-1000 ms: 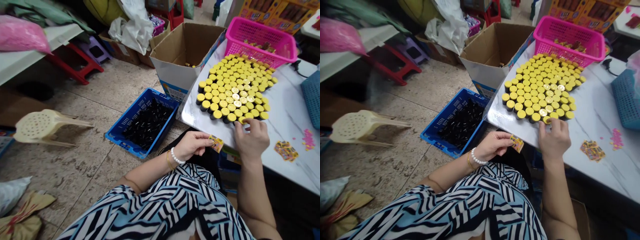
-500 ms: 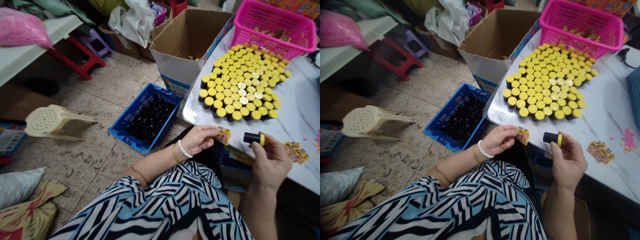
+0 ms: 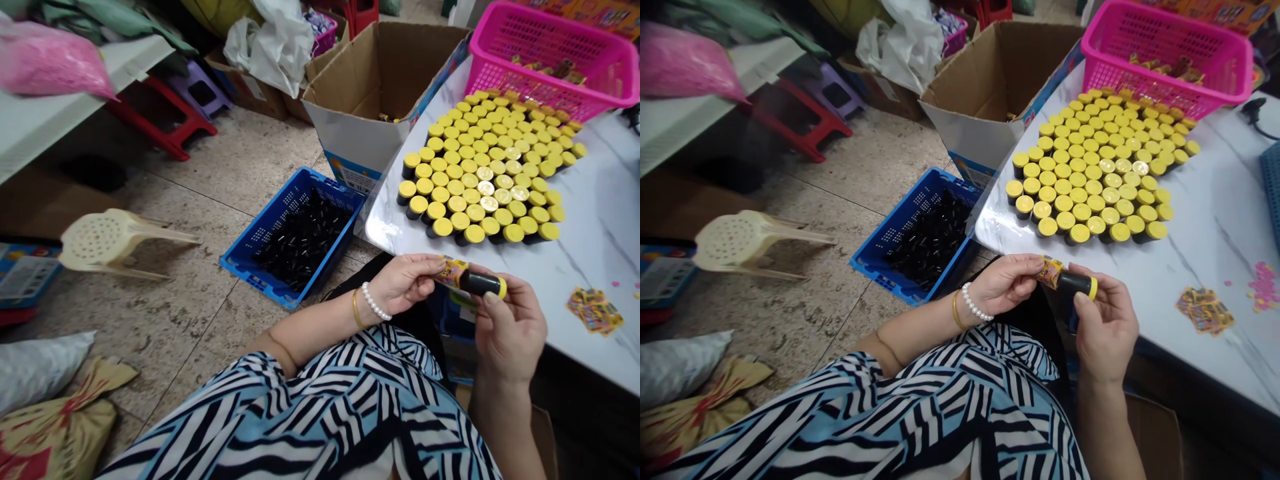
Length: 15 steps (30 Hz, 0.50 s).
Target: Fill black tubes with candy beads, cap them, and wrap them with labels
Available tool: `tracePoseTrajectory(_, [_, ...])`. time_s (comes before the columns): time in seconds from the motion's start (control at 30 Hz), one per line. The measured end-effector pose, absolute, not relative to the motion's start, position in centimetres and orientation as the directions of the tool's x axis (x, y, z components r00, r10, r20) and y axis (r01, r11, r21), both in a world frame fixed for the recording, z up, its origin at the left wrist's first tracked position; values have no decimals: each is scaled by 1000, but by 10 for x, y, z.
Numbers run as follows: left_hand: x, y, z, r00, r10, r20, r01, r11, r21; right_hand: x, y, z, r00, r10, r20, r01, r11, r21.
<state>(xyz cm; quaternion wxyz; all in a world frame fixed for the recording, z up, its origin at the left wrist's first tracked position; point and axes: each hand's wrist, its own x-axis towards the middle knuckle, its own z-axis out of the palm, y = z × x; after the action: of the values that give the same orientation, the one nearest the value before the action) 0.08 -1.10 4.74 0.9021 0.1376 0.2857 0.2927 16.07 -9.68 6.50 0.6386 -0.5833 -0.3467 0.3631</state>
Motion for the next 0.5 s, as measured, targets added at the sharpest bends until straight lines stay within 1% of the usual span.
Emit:
tracePoseTrajectory(0.1, [2,-13,47,669,609,-426,-448,788,423,160,-99,69,505,862,44,52,21,-998])
tracePoseTrajectory(0.17, [2,-13,46,672,612,-416,-450,785,427,157,-100,72,534,841,89,149,10,-989])
tracePoseTrajectory(0.27, [0,-13,45,668,614,-420,-446,782,436,152,-100,72,555,800,227,327,42,-944])
tracePoseTrajectory(0.33, [-1,-14,44,648,628,-431,-442,771,458,150,-100,70,522,791,318,397,105,-912])
tracePoseTrajectory(0.4, [-3,-17,45,610,659,-439,-429,741,516,150,-100,65,493,789,367,406,165,-899])
tracePoseTrajectory(0.5, [-7,-24,51,563,726,-395,-375,651,660,154,-99,58,509,764,395,394,201,-897])
